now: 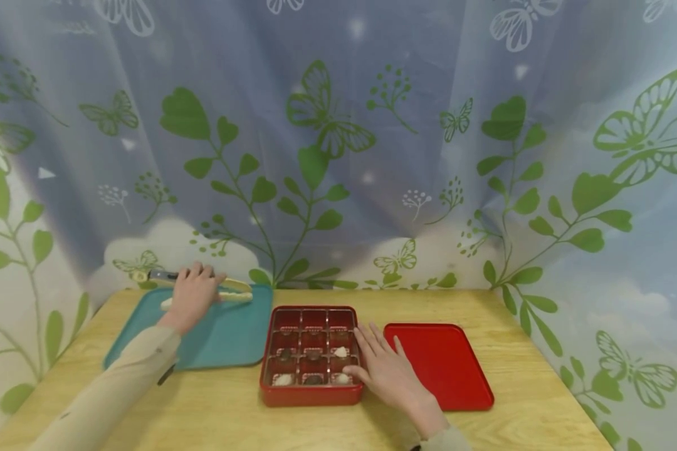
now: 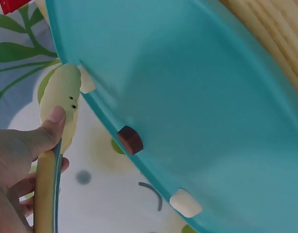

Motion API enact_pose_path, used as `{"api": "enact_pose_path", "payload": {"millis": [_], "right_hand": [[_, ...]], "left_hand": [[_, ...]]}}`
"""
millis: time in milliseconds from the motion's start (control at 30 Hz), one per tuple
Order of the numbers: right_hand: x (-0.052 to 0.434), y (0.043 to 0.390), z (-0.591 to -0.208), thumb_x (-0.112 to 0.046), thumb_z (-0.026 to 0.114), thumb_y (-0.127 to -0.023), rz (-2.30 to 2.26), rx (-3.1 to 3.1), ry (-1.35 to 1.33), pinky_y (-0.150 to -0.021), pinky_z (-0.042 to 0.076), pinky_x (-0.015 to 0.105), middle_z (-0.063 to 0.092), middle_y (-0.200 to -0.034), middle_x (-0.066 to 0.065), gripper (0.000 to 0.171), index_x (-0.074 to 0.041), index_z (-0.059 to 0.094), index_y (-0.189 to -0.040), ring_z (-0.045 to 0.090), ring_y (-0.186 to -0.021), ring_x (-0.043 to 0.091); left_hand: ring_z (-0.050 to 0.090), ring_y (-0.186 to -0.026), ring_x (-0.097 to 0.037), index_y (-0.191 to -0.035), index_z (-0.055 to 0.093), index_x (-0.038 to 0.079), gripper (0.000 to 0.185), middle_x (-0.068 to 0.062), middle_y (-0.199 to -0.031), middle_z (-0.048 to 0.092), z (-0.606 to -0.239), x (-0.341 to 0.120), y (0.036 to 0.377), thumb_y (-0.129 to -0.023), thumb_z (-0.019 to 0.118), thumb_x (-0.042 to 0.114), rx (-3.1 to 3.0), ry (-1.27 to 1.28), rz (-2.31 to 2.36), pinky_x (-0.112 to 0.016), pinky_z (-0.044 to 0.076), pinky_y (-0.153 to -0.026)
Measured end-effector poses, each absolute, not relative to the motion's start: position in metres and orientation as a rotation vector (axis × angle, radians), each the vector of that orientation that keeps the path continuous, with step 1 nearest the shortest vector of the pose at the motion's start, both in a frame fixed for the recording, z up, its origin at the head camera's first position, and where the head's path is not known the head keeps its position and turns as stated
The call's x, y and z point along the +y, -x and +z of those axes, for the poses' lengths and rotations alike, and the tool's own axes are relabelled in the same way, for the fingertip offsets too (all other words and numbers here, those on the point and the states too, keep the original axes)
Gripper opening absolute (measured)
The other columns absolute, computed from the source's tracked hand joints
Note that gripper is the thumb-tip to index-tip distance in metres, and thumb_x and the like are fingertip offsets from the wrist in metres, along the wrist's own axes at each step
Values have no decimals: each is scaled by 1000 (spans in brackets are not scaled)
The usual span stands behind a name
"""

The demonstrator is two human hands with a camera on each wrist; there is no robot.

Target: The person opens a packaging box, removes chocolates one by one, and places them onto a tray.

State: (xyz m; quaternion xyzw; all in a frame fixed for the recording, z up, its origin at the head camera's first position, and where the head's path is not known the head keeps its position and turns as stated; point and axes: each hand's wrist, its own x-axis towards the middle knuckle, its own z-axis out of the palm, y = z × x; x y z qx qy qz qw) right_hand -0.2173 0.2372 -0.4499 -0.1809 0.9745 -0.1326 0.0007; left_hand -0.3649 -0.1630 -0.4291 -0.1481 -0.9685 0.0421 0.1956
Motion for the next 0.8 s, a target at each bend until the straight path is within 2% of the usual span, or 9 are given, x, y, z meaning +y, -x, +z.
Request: {"api": "enact_pose_path", "payload": {"millis": [67,233,300,500,800], "right_hand": [[236,217,-450,-55,50,-101,-415,3057,572,-118,14,68,17,-168,10,80,-10,24,-162,15,-155,33],[237,217,-451,-57,48,-101,-400,3062,568,-118,15,68,17,-168,11,81,-11,24,-162,15,-155,32],[237,217,-451,-58,47,-101,-395,3066,568,-118,15,68,17,-168,11,81,-10,24,-162,15,-155,33],[238,218,-451,-57,49,-101,-408,3062,575,-118,14,68,16,-168,10,81,-10,23,-162,15,-155,34],[237,217,-452,-53,52,-101,-411,3073,574,-118,15,69,19,-168,12,79,-9,25,-162,17,-154,35]], "left_hand": [[49,-105,-36,-127,71,13,43,-16,-109,63,-429,-166,360,-88,78,29,-2683,414,86,-47,38,-83],[54,-105,-37,-128,70,10,50,-17,-109,64,-424,-174,343,-86,79,35,-2583,428,57,-51,44,-84],[55,-103,-37,-129,69,10,53,-16,-108,65,-421,-177,334,-86,79,38,-2563,440,54,-51,44,-82],[54,-99,-35,-129,70,12,48,-13,-106,64,-411,-181,305,-86,82,29,-2501,530,53,-49,44,-78],[57,-105,-34,-130,70,16,54,-10,-110,66,-405,-177,276,-81,84,34,-2444,632,98,-48,46,-78]]}}
